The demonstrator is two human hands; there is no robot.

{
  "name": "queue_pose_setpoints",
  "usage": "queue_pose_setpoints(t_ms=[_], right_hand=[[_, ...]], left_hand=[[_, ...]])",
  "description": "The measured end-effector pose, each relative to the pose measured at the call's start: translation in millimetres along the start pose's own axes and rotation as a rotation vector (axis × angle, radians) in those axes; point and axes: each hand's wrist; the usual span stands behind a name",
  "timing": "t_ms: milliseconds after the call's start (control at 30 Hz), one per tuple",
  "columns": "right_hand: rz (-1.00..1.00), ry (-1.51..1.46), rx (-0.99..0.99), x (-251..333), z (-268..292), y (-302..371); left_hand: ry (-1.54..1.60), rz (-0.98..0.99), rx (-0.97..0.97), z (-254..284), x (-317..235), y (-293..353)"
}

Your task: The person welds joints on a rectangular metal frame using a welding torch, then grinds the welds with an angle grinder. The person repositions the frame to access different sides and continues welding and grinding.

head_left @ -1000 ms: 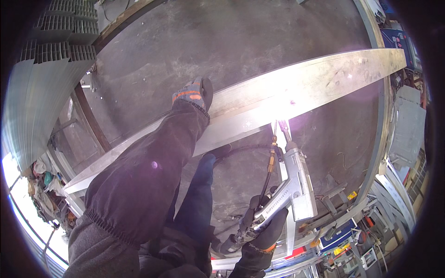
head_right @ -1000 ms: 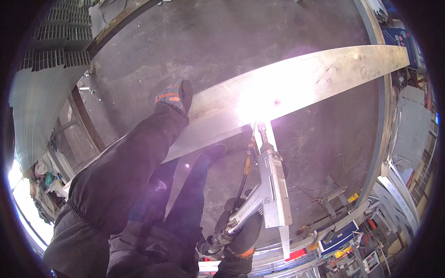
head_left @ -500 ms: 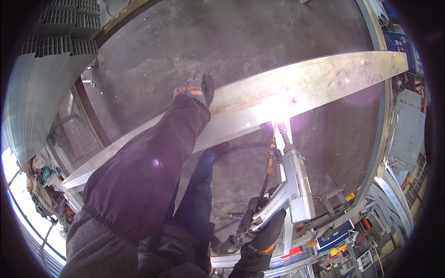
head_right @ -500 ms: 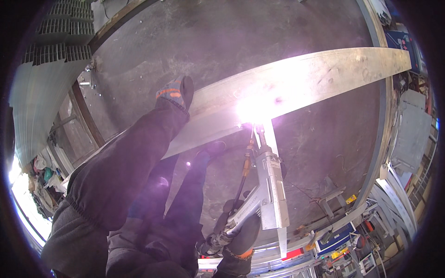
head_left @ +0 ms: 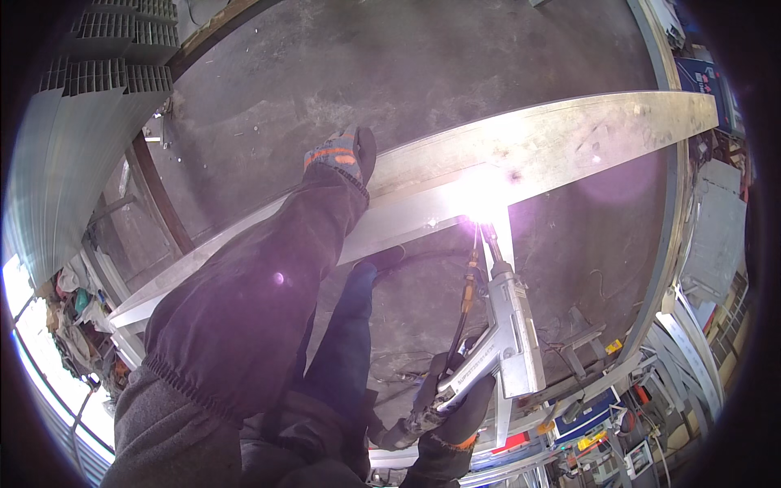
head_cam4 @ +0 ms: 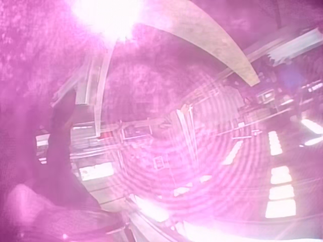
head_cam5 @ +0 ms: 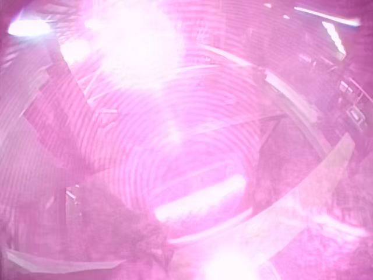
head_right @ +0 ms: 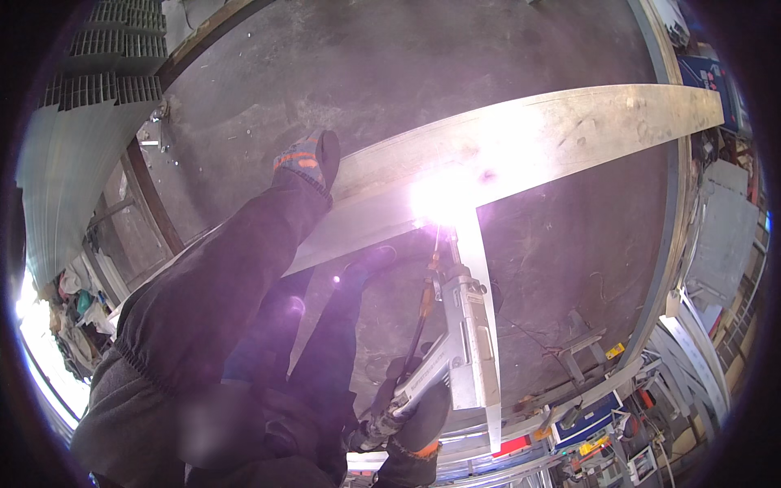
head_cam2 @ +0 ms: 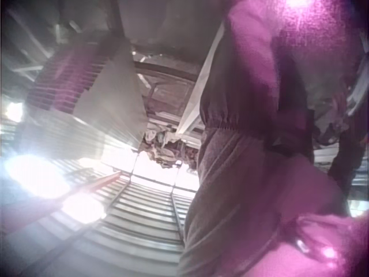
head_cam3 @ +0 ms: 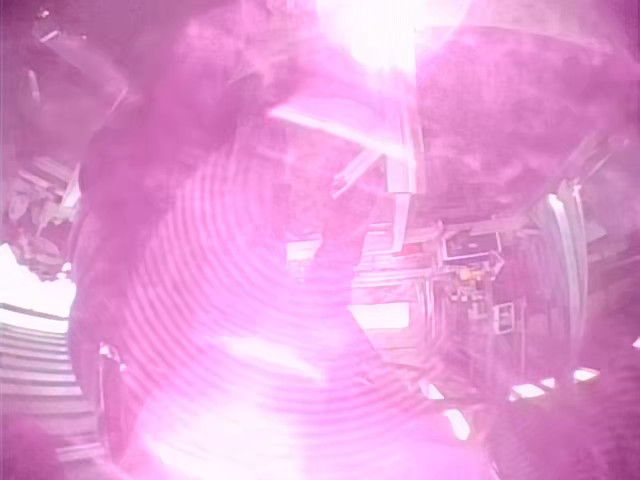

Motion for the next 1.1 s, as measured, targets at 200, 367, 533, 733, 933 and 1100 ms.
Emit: queue_pose_setpoints(t_ms=[200, 367, 533, 733, 933, 1100], right_hand=[[-0.186, -0.344, 0.101, 10, 4, 4], [-0.177, -0.144, 0.038, 18, 9, 8], [-0.138, -0.213, -0.085, 19, 2, 1], [-0.014, -0.201, -0.019, 27, -2, -23], [-0.041, -0.398, 0.191, 30, -5, -27], [-0.036, -0.391, 0.206, 30, -5, -31]], left_hand=[[-0.021, 0.000, -0.005, 7, -8, 6], [-0.047, -0.026, -0.012, 12, -11, 7], [-0.027, -0.014, 0.056, 11, -3, 4], [0.000, -0.014, 0.019, 8, -4, 7], [-0.039, 0.009, 0.101, 15, -8, 7], [-0.087, -0.028, 0.110, 18, -7, 7]])
Point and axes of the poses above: each hand's wrist, its own y-axis away from the middle knuckle, its own z-axis out of the back of the hand, x = y × z, and after that the axes turned 11 degrees about -z, right-handed
